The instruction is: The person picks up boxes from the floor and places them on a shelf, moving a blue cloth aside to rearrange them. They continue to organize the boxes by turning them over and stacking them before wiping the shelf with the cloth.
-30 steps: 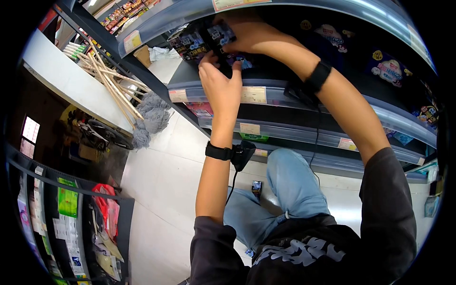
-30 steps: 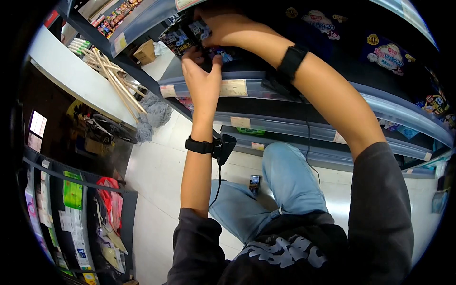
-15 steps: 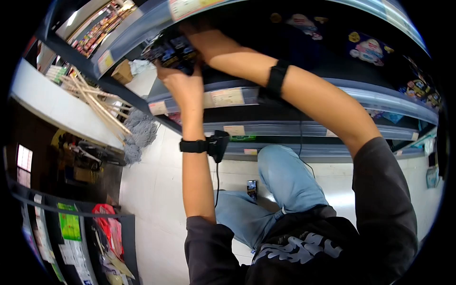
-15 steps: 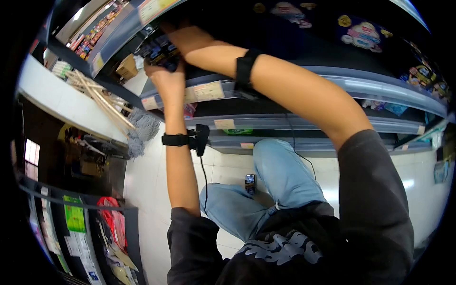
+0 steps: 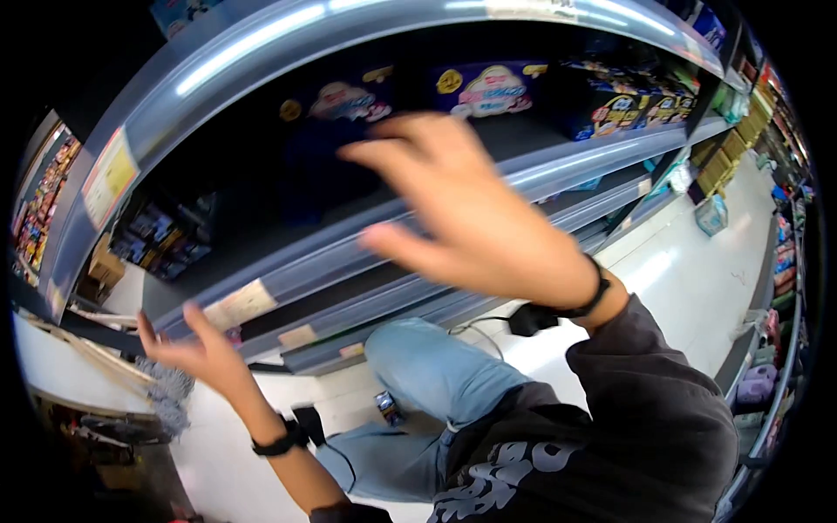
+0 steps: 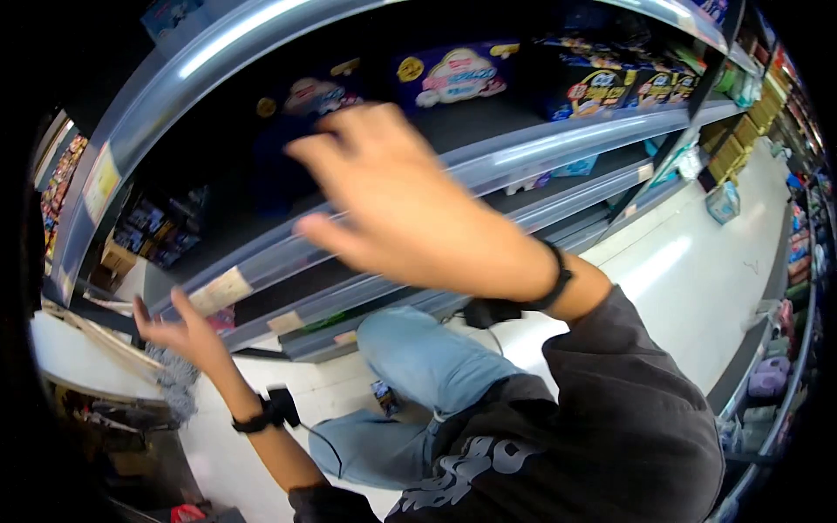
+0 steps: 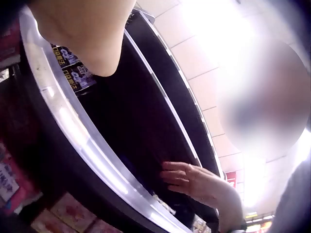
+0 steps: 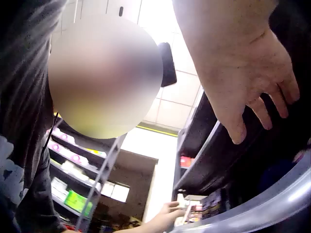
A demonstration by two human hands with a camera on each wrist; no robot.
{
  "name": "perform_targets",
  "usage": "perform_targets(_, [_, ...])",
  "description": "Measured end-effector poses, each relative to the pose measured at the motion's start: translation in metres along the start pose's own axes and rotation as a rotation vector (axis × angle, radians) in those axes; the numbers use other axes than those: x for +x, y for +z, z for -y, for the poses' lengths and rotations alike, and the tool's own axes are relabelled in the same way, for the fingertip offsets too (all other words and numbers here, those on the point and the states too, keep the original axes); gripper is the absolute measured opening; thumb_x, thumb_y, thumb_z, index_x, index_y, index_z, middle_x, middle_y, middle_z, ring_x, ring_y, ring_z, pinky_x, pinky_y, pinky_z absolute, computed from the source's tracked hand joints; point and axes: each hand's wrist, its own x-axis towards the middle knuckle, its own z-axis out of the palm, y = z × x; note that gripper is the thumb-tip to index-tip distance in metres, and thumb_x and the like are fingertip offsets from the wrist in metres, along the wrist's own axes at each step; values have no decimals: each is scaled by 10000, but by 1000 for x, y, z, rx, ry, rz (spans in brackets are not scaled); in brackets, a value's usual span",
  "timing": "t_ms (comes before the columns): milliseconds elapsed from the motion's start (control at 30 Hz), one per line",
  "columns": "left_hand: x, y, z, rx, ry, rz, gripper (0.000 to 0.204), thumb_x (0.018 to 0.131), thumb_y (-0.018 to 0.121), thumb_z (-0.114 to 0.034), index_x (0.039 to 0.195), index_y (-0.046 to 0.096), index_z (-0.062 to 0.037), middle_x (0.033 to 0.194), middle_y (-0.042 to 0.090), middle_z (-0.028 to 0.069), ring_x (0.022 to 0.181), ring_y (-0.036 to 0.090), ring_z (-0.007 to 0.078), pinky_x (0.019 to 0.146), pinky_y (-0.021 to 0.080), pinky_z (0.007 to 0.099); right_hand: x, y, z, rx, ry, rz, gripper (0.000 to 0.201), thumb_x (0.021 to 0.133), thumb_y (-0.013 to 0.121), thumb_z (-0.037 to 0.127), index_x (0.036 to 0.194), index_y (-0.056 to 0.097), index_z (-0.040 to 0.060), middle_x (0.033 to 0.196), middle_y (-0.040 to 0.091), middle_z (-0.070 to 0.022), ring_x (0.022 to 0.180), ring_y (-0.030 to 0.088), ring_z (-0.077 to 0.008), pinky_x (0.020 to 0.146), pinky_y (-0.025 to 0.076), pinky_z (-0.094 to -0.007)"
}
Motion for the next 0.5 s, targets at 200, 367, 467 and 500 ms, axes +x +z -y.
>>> perform_targets(200, [-128,-32,73,-215,-90,180,195,968,511,-41,1158,535,-4,1136,590,144,1086,571,240,997,433,369,-63,-119,-139,-573,306,-158,692,927,649,474,1393,490,-12,1416,440,-313,1363,364,-427,1132,309,-487])
perform_targets(367, [-249,-52,167,-222,-557,566,111,968,471,7,956,582,16,773,593,79,639,580,146,563,497,259,-59,-205,-245,-596,875,-48,600,958,612,504,1292,610,5,1282,620,-240,1238,532,-428,1055,415,-453])
perform_targets(467, [-317,-68,250,-183,-737,816,133,961,463,8,977,594,29,751,608,90,583,586,139,483,473,236,-58,-258,-315,-601,397,40,388,965,653,365,1198,664,54,1114,699,-130,1055,650,-251,916,497,-356])
perform_targets(500, [-332,-74,273,-173,-799,919,139,963,463,4,985,598,29,753,612,93,578,589,136,469,469,232,-55,-268,-324,-751,375,114,366,961,660,348,1202,668,73,1121,703,-123,1052,654,-246,923,498,-358])
